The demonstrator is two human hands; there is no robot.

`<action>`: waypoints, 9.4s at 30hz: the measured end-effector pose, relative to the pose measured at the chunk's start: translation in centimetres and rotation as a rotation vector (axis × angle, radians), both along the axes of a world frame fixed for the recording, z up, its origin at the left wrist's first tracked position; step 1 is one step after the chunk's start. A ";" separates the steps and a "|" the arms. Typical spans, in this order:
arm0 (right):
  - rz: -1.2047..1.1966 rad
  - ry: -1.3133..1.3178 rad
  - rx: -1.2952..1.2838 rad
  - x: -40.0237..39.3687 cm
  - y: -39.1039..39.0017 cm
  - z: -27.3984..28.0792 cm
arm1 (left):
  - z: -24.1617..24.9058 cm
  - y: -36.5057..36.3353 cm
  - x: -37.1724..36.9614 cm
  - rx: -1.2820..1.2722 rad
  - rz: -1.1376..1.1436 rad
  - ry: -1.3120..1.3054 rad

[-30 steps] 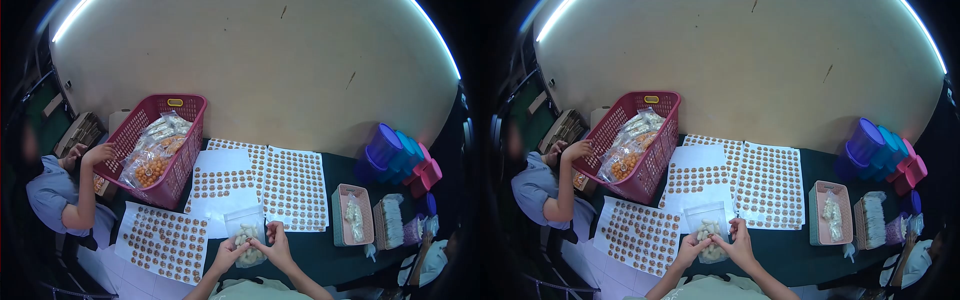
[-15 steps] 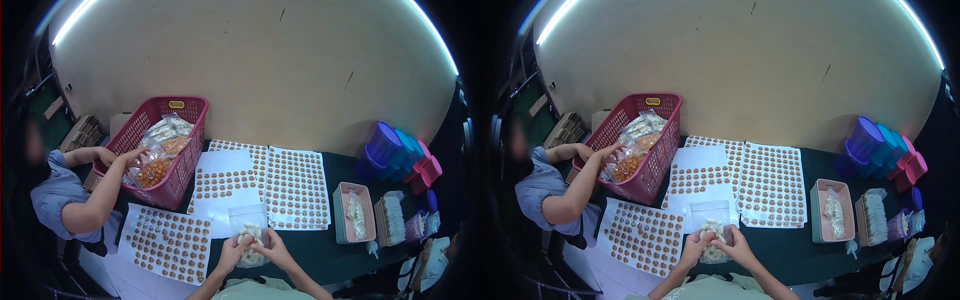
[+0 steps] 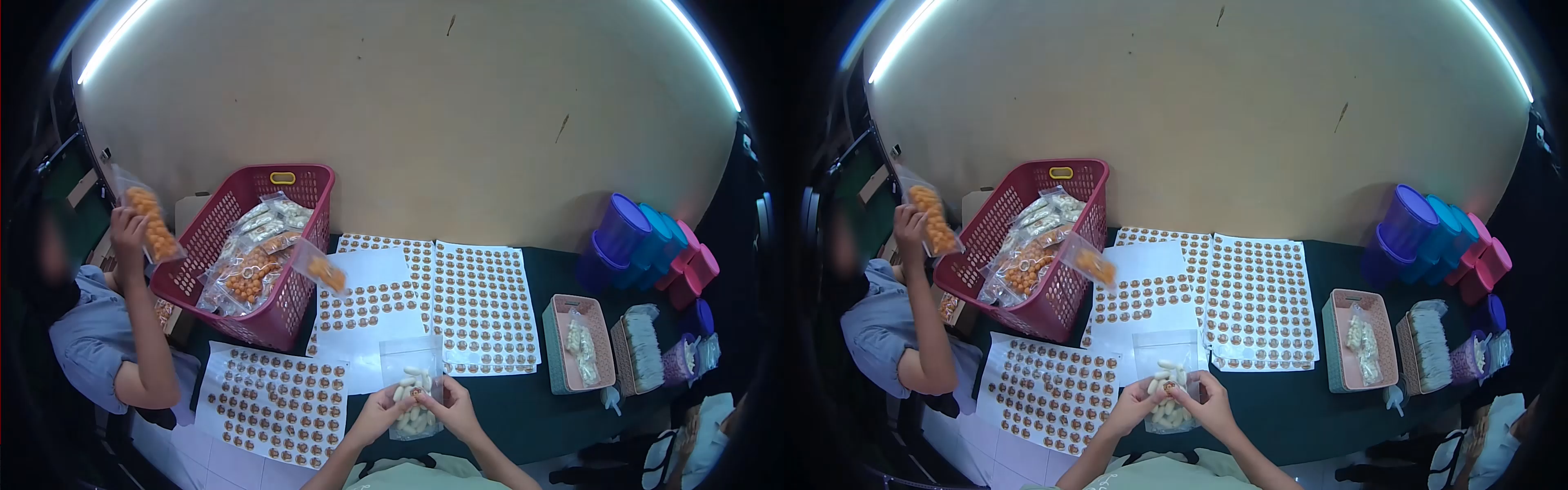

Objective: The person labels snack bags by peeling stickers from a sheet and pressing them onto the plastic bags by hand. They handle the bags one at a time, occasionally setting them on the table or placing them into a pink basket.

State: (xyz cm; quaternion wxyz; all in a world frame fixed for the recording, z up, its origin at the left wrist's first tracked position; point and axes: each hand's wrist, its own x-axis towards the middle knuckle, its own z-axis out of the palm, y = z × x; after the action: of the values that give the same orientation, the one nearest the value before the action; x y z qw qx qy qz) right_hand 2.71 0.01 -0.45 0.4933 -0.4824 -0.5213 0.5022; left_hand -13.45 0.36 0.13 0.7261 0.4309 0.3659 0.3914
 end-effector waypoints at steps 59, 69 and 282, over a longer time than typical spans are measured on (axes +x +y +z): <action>-0.248 -0.018 0.085 -1.4 -1.2 -1.7 | -1.5 -0.8 1.8 0.149 0.339 0.086; -0.144 -0.059 -0.018 -0.7 -1.0 -1.5 | -1.2 0.0 1.0 0.032 0.326 -0.036; 0.347 0.109 -0.330 1.1 -2.6 -0.7 | -1.0 -1.2 0.2 -0.093 0.059 0.032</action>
State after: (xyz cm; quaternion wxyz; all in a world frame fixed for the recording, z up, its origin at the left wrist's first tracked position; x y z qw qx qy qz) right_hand 3.83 -2.59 -1.15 0.3415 -0.4319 -0.4800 0.6829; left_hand -13.20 -0.79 -0.89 0.7274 0.3921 0.4080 0.3882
